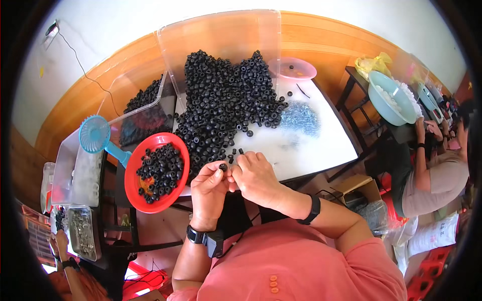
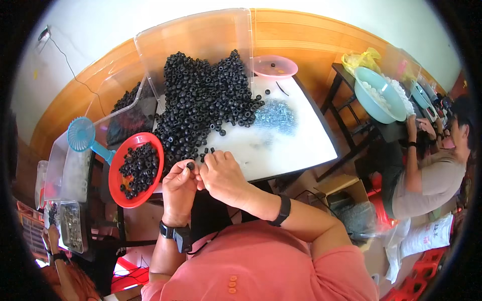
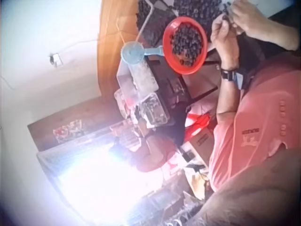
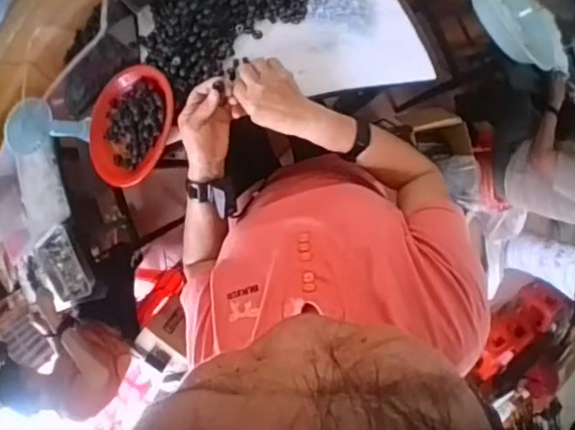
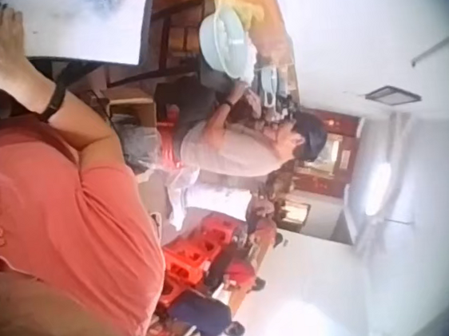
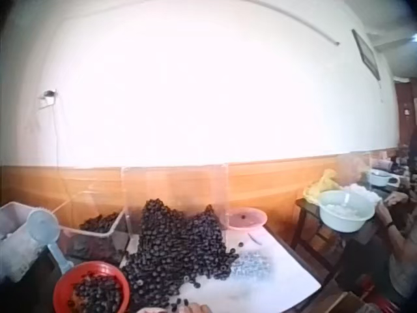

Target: Assembling small black plastic grommets with clear inserts by hand.

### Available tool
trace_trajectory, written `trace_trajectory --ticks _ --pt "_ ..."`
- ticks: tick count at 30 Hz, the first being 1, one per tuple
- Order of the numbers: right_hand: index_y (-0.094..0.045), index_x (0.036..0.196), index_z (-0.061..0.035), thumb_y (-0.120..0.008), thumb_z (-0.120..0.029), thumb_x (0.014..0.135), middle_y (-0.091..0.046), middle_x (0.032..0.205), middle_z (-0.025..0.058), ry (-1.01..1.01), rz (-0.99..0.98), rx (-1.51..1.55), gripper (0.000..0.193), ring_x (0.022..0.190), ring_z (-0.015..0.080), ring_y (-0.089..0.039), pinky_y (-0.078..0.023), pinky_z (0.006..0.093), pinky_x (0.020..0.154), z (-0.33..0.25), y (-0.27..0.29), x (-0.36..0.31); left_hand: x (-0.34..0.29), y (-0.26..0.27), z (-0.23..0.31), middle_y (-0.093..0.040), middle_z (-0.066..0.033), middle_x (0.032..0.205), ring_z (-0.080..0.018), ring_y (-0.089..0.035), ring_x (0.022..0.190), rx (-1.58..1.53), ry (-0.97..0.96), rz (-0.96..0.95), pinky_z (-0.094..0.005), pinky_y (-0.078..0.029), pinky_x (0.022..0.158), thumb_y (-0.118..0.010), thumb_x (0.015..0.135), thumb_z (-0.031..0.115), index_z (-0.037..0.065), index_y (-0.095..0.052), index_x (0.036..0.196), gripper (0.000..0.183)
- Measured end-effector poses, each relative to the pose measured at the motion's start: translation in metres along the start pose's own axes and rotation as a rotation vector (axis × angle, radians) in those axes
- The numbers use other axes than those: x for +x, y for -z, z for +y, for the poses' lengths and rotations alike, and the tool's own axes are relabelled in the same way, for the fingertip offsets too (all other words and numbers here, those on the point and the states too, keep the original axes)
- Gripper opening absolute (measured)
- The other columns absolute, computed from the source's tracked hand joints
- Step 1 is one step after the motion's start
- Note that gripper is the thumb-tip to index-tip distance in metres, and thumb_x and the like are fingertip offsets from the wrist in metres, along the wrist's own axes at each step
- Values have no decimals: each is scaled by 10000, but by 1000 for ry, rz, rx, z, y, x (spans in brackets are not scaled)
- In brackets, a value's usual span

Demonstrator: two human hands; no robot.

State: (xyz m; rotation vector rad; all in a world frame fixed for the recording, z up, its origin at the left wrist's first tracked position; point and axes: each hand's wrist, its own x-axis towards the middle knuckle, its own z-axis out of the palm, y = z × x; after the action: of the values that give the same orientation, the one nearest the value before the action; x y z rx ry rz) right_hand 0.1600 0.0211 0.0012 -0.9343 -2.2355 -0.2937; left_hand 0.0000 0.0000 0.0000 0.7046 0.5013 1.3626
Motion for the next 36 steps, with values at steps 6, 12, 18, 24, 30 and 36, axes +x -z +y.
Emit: trace_trajectory --ticks 6,12,18,24,30,36 --pt "-634 768 -69 -688 -234 758 -536 830 74 1 58 -41 174 802 260 -523 -404 396 693 -1 0 -1 1 0 -1 -650 -111 922 -224 -623 791 12 -18 -23 -341 -506 647 -648 934 112 -25 -642 1108 221" --pt "-640 772 -76 -700 -258 750 -534 833 60 -39 38 0 193 826 250 -522 -396 387 712 -2 1 0 0 1 -1 -646 -110 919 -229 -619 795 11 -39 -28 -337 -499 633 -652 931 116 -23 -647 1107 225" --pt "-646 767 -83 -706 -271 754 -539 837 53 -31 16 -28 198 830 244 -527 -388 389 711 -1 4 -3 0 0 -1 -643 -107 917 -227 -619 805 17 -27 -6 -333 -498 628 -657 926 122 -20 -645 1108 231" --pt "-645 854 -70 -707 -158 721 -550 898 75 -59 -99 -17 171 880 259 -538 -388 389 734 -5 7 0 -2 0 0 -641 -105 918 -224 -620 802 15 -43 -1 -336 -501 631 -659 923 118 -27 -639 1092 224" --pt "-629 809 -65 -647 -163 759 -543 853 85 -34 -17 6 112 826 268 -537 -384 404 717 0 5 -1 -1 -4 -1 -614 -103 891 -211 -595 771 60 -33 -10 -310 -485 632 -680 921 190 -23 -627 1081 271" --pt "-641 824 -73 -672 -126 721 -555 892 68 -34 -112 -39 120 875 251 -545 -381 396 747 5 10 -1 -3 -1 1 -621 -116 908 -215 -602 784 26 -15 -20 -318 -490 634 -659 934 163 -30 -621 1082 246"
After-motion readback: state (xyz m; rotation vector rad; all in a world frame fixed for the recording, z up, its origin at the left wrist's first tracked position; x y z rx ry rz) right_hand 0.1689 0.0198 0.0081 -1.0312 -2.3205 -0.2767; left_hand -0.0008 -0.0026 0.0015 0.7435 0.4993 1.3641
